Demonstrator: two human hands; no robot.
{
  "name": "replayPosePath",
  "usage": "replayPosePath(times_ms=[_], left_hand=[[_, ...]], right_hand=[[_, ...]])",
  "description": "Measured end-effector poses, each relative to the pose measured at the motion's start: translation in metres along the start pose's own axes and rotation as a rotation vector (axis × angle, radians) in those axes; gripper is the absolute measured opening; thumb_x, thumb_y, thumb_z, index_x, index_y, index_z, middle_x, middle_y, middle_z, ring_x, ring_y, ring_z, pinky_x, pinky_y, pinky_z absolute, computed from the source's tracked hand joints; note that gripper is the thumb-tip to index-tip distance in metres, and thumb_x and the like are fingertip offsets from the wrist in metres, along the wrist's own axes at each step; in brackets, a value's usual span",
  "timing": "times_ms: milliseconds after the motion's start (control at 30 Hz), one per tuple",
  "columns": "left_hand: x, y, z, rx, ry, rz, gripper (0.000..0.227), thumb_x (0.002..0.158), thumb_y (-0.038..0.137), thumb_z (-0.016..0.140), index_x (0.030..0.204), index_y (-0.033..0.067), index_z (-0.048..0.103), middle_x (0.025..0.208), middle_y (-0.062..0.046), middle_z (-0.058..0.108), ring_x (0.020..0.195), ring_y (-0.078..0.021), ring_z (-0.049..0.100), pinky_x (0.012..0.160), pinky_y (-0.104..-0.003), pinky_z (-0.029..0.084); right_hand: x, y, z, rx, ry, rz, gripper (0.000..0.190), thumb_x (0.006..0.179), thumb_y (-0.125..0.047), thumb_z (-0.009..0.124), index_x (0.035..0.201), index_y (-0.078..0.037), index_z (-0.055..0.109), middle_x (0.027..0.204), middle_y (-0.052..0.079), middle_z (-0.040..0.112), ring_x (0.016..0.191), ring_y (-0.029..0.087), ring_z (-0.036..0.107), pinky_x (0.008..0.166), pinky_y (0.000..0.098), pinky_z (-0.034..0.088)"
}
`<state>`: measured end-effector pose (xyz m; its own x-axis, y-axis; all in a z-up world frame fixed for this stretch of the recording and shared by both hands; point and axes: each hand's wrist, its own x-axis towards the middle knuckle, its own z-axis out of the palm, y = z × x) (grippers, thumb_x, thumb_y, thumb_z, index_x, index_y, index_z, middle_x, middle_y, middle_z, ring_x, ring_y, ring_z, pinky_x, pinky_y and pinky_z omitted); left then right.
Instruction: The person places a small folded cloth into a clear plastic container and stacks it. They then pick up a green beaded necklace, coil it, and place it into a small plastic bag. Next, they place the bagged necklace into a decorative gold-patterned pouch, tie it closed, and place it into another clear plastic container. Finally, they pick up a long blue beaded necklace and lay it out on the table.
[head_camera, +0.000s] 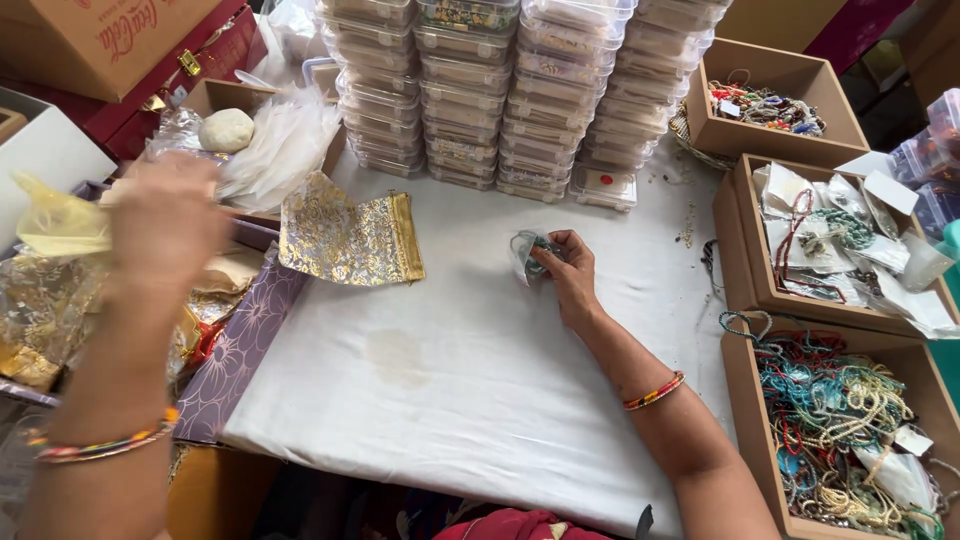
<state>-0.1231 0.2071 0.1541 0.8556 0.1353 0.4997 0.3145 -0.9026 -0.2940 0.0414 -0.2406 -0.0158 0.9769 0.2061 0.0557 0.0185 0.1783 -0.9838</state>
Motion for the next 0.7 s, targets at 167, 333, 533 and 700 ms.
replayPosePath(times_ms=[167, 333, 533, 700], left_hand=[[0.014, 0.125, 0.007, -0.493, -0.413, 0.145, 0.045, 0.083, 0.047, 0.077, 0.112, 0.0118, 0.073, 0.111, -0.014, 0.073, 0.106, -0.0332, 0.070, 0.090, -0.047, 0.055], [0.019, 0.202, 0.072, -0.432, -0.560, 0.086, 0.057, 0.082, 0.056, 0.078, 0.101, 0.0024, 0.073, 0.100, -0.020, 0.074, 0.096, -0.0360, 0.072, 0.081, -0.048, 0.058], [0.014, 0.277, 0.146, -0.224, -0.221, 0.233, 0.009, 0.095, 0.015, 0.070, 0.101, 0.0097, 0.075, 0.095, -0.012, 0.077, 0.083, -0.0245, 0.077, 0.068, -0.037, 0.062], [0.011, 0.315, 0.081, -0.322, 0.157, 0.499, 0.022, 0.089, 0.013, 0.068, 0.111, 0.0087, 0.071, 0.088, -0.010, 0.076, 0.076, -0.0227, 0.076, 0.061, -0.035, 0.061]], right_hand=[[-0.003, -0.003, 0.001, -0.007, 0.016, 0.020, 0.018, 0.092, -0.009, 0.075, 0.102, -0.007, 0.060, 0.088, 0.003, 0.067, 0.075, 0.010, 0.064, 0.064, 0.0276, 0.053], [-0.003, 0.000, 0.000, -0.034, 0.007, -0.013, 0.017, 0.093, -0.008, 0.074, 0.103, -0.007, 0.060, 0.091, 0.003, 0.068, 0.078, 0.010, 0.066, 0.064, 0.0266, 0.054], [-0.002, 0.002, 0.000, -0.017, 0.008, -0.020, 0.020, 0.093, -0.010, 0.074, 0.106, -0.005, 0.061, 0.092, 0.003, 0.068, 0.078, 0.010, 0.065, 0.064, 0.0263, 0.054], [0.011, 0.010, -0.013, 0.130, 0.082, -0.160, 0.018, 0.096, -0.007, 0.074, 0.106, -0.004, 0.060, 0.096, 0.004, 0.068, 0.084, 0.010, 0.065, 0.073, 0.0271, 0.057]])
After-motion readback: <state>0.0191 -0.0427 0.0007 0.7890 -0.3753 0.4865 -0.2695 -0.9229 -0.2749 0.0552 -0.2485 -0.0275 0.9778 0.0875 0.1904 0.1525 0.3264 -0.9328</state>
